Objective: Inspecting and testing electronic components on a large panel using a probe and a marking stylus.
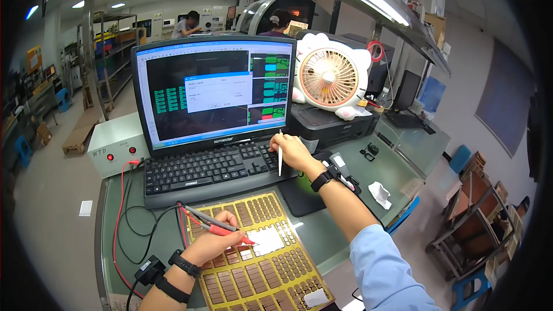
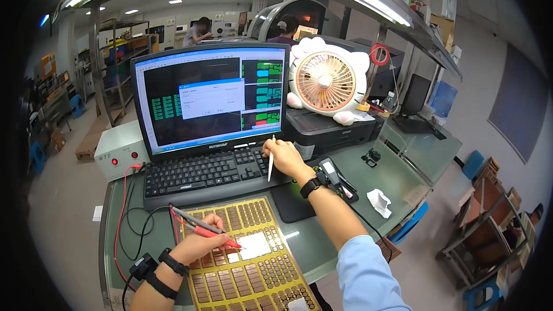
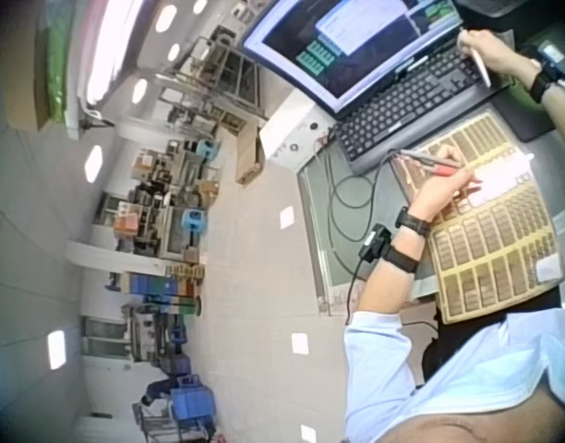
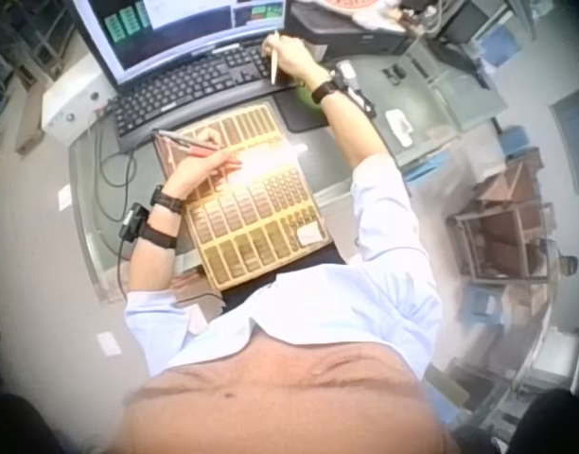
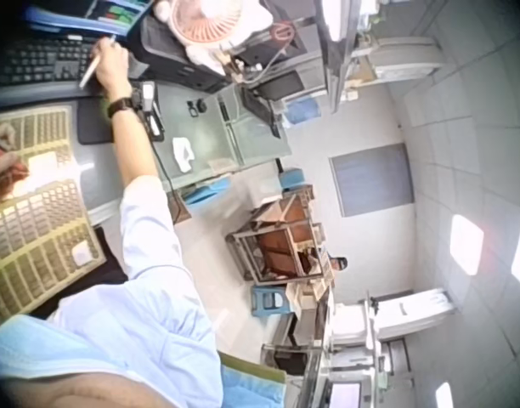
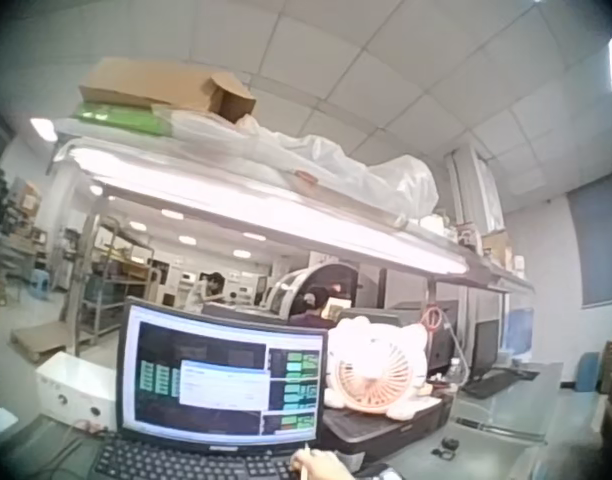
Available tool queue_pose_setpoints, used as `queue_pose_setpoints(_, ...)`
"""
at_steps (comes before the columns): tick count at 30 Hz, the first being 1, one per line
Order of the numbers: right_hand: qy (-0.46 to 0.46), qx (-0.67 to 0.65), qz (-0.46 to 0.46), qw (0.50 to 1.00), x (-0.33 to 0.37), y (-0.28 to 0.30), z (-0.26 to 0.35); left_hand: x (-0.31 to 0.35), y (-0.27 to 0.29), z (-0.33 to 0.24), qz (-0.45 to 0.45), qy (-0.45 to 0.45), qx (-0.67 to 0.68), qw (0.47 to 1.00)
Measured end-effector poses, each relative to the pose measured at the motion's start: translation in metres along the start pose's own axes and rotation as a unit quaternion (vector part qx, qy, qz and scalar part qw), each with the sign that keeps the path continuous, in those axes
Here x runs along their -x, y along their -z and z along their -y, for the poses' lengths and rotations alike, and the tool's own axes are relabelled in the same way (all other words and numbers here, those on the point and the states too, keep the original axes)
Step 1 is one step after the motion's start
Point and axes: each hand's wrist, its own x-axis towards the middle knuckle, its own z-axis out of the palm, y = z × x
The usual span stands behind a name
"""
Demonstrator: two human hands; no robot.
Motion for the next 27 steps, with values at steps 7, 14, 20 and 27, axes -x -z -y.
queue_pose_setpoints(7, -0.053, -0.076, 0.005, 0.996, 0.000, 0.006, 0.015, -0.001, 0.003, 0.004, -0.005, 0.001, 0.001, 1.000)
queue_pose_setpoints(14, -0.070, -0.035, -0.046, 0.996, -0.001, 0.002, -0.001, 0.000, 0.003, 0.002, 0.007, -0.004, 0.018, 1.000)
queue_pose_setpoints(20, -0.004, -0.048, 0.038, 0.998, -0.017, -0.017, 0.014, 0.000, 0.002, 0.002, 0.007, -0.007, 0.031, 0.999)
queue_pose_setpoints(27, 0.026, -0.016, 0.088, 0.996, -0.034, -0.045, 0.059, 0.001, 0.002, 0.003, 0.000, 0.003, 0.002, 1.000)
